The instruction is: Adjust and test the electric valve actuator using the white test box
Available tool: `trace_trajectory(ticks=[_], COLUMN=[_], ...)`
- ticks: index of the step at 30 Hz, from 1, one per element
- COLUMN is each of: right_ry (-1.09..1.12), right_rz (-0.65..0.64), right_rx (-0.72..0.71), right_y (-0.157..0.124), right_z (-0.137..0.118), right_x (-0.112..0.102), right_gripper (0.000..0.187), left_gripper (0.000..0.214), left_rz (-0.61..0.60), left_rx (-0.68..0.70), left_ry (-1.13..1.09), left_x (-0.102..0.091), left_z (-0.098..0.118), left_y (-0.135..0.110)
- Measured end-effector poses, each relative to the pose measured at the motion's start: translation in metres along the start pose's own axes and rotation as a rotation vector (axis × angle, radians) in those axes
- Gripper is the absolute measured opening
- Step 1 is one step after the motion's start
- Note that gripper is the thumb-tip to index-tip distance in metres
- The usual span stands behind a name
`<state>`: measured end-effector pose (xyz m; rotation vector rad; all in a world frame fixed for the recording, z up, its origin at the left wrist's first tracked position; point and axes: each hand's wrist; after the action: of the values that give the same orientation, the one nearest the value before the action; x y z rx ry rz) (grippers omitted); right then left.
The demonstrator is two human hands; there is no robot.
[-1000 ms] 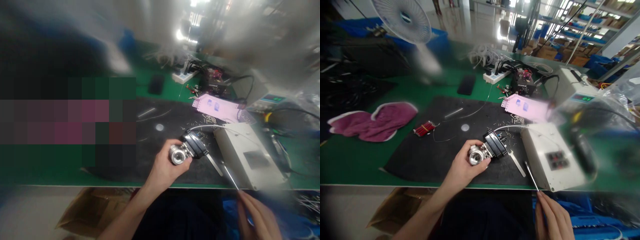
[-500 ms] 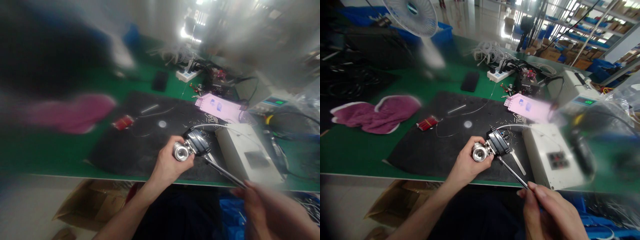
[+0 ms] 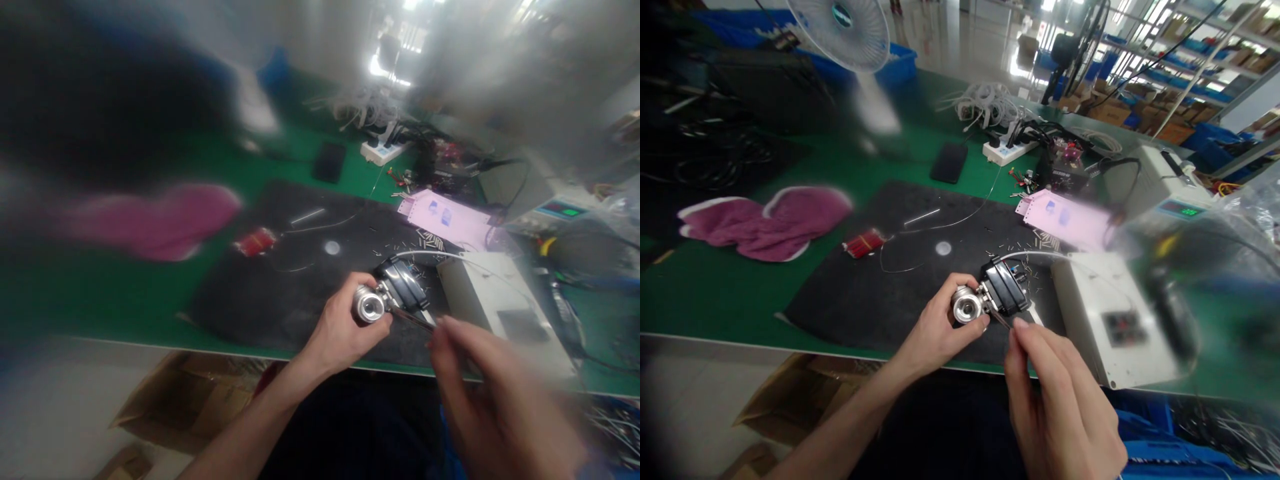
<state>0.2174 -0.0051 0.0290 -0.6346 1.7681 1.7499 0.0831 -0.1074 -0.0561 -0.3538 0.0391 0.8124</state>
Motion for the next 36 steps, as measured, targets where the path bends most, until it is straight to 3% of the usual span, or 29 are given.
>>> trace_trajectory(ticks=[3, 5, 7, 9, 12, 14, 17, 22, 26, 30, 36], right_ry=[0.008, 0.101, 0.156, 0.148, 0.150, 0.185, 0.207, 0.112, 0.079, 0.068, 0.004], right_rz=[-0.047, -0.219, -0.276, -0.286, -0.263, -0.279, -0.299, -0.268, -0.249, -0.289, -0.343], right_rx=[-0.049, -0.225, -0.289, -0.227, 0.042, 0.087, 0.062, 0.016, 0.048, 0.034, -0.150], right_y=[-0.016, -0.039, -0.065, -0.087, -0.106, -0.110, -0.113, -0.112, -0.091, -0.069, -0.039], right_z=[0.018, 0.036, 0.047, 0.047, 0.032, 0.024, 0.021, 0.019, 0.013, 0.017, 0.027], right_x=[-0.011, -0.019, -0.021, -0.013, 0.014, 0.028, 0.031, 0.002, -0.017, -0.024, -0.025], right_gripper=[0.014, 0.018, 0.024, 0.024, 0.008, 0.007, 0.008, 0.023, 0.019, 0.020, 0.021], left_gripper=[0.038, 0.039, 0.039, 0.039, 0.037, 0.036, 0.034, 0.037, 0.040, 0.040, 0.040], left_rz=[-0.004, -0.003, -0.004, -0.009, -0.014, -0.019, -0.013, 0.004, -0.012, -0.013, -0.018], left_rx=[-0.001, 0.000, -0.009, -0.018, -0.015, -0.012, -0.019, -0.022, -0.024, -0.006, 0.014], left_ry=[-0.010, -0.005, -0.007, -0.016, -0.009, -0.009, -0.023, -0.035, -0.054, -0.047, -0.046], left_x=[0.000, 0.000, 0.001, 0.001, 0.001, 0.001, 0.001, 0.003, 0.003, 0.002, 0.002], left_z=[-0.002, -0.003, -0.004, -0.005, -0.005, -0.005, -0.005, -0.006, -0.007, -0.008, -0.008], left_y=[0.000, 0.001, 0.001, 0.002, 0.002, 0.003, 0.004, 0.005, 0.004, 0.004, 0.003])
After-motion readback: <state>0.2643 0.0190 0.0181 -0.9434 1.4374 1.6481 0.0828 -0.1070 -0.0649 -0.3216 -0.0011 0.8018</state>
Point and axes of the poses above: each hand's wrist, its own y-axis towards the middle knuckle, its own x-axis out of the palm, z = x × y, and after that the axes turned 13 degrees about -x, right-handed
